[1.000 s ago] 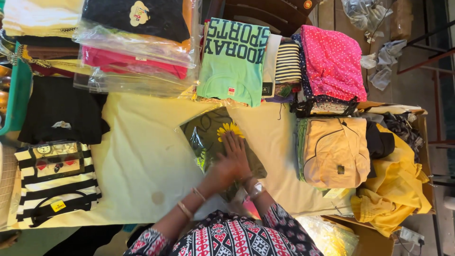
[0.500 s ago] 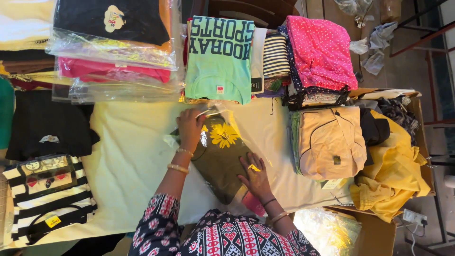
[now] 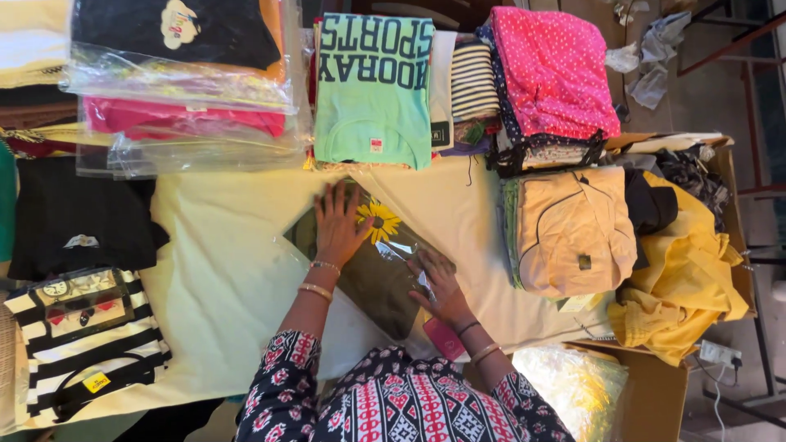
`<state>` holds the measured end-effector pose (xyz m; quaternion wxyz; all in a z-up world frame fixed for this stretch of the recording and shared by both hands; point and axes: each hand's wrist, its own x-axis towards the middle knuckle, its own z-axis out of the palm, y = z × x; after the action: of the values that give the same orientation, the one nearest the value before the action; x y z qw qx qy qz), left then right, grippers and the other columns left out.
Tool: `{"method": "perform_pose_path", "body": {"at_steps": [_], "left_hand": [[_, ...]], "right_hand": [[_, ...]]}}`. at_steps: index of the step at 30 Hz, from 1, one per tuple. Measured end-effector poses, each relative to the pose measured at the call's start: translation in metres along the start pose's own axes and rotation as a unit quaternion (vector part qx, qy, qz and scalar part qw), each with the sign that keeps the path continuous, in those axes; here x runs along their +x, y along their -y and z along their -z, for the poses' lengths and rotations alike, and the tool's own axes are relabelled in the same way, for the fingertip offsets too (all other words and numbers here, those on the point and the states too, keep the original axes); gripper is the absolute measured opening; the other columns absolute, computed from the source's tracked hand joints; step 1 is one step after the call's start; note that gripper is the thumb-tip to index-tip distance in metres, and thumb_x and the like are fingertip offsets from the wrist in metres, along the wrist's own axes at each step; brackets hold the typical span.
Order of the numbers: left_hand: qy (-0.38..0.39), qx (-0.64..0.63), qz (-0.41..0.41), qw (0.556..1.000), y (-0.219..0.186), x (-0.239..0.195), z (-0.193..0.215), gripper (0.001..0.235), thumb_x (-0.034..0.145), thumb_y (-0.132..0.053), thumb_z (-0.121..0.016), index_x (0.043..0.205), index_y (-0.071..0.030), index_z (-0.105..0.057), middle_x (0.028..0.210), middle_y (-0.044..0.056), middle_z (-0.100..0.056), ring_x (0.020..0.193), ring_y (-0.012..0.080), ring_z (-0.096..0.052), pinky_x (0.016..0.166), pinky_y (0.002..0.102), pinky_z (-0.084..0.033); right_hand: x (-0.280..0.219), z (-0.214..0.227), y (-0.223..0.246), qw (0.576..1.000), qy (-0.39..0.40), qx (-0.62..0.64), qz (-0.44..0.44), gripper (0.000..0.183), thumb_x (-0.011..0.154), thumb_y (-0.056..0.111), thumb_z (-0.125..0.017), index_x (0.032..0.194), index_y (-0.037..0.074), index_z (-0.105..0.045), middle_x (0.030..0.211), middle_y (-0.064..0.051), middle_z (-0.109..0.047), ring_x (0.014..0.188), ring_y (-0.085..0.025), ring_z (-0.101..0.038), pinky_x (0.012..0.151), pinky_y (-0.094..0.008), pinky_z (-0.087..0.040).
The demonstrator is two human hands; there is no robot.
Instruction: The person folds various clothing items, including t-shirts and socks, and places them into clear plastic bags. They arrange the packaged items on a table and occasionally place them into a cardboard box.
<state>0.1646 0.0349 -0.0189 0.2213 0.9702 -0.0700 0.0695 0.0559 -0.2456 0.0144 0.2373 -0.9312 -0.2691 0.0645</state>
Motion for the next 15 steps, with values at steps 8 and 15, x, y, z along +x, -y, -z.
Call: {"method": "perform_pose_path", "body": {"at_steps": [8,15], "left_hand": [[0.016,0.023,-0.054,0.998,-0.017,0.004,0.02,0.077,0.09,-0.059,-0.06,0.156,-0.022,-0.045,0.162,0.026,-0.029,0.151,0.0505,-0.016,0.117,0.072,-0.008],[0.179,-0.134,-0.231,0.947,-0.118,-0.087,0.029,0.059,0.092,-0.05,-0.062,0.133,-0.008,-0.059,0.125,0.022,-0.061,0.113,0.0416,-0.054,0.093,0.057,-0.043]], "right_hand": [[-0.089,0.002,-0.005,0.992,-0.051,0.032,-0.11,0.054,0.09,0.028,-0.073,0.14,0.012,-0.059,0.146,-0.013,-0.054,0.139,-0.035,-0.046,0.118,-0.045,-0.038],[-0.127,0.006,0.029,0.959,-0.058,0.056,-0.27,0.049,0.077,0.027,-0.082,0.118,0.008,-0.065,0.121,-0.018,-0.059,0.116,-0.039,-0.051,0.101,-0.048,-0.045]]}}
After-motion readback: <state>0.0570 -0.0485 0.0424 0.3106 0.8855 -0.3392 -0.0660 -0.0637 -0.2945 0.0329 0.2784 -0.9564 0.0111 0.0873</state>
